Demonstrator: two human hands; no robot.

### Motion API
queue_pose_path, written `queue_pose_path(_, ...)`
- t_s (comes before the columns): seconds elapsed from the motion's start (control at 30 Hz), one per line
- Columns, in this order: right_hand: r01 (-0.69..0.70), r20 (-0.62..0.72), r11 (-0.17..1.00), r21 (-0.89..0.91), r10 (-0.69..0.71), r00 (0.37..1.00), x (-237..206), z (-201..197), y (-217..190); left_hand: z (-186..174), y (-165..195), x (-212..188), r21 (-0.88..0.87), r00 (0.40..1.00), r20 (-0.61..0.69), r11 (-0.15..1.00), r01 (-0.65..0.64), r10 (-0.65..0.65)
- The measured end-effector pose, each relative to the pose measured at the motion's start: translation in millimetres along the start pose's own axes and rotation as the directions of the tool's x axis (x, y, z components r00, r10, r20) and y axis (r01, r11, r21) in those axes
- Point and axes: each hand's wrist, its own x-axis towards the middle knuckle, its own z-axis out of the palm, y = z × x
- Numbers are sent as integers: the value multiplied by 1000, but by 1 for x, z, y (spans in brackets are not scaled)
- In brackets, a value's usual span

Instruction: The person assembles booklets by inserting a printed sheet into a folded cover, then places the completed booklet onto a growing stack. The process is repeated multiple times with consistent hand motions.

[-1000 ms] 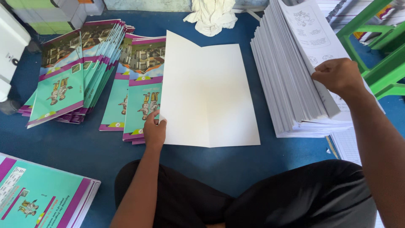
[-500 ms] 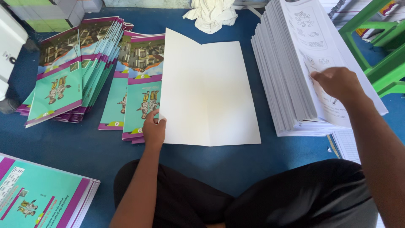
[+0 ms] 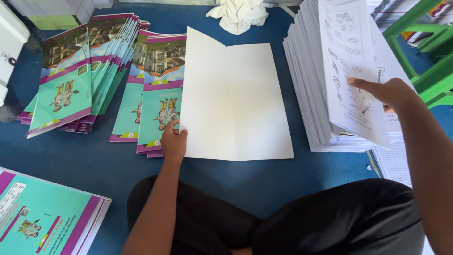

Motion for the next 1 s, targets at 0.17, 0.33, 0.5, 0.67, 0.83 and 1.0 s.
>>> queue_pose_path(0.17, -2, 31, 1000, -4, 2, 1000, -9, 2, -10, 0, 3, 0, 12, 999, 17, 999, 51, -51)
queue_pose_path(0.33, -28, 29, 997, 69, 26, 999, -3, 2, -13, 0, 9, -3, -23, 999, 18, 998, 51, -50)
queue_pose_path(0.5, 52, 35, 997, -53, -50, 998, -4, -3, -10, 0, 15, -5, -20, 997, 33, 997, 76, -75)
queue_pose_path(0.67, 21, 19, 996, -88, -20, 1000, -13, -1, -15, -1, 15, -4, -8, 999, 22, 999, 47, -47)
queue_pose_path(0.83, 16, 62, 1000, 3, -17, 998, -16, -2, -19, 0, 10, -2, 1, 999, 13, 999, 52, -52)
queue_pose_path(1.0, 19, -6, 997, -71, -19, 1000, -2, 5, -5, 1, 8, -2, -27, 1000, 10, 999, 23, -23)
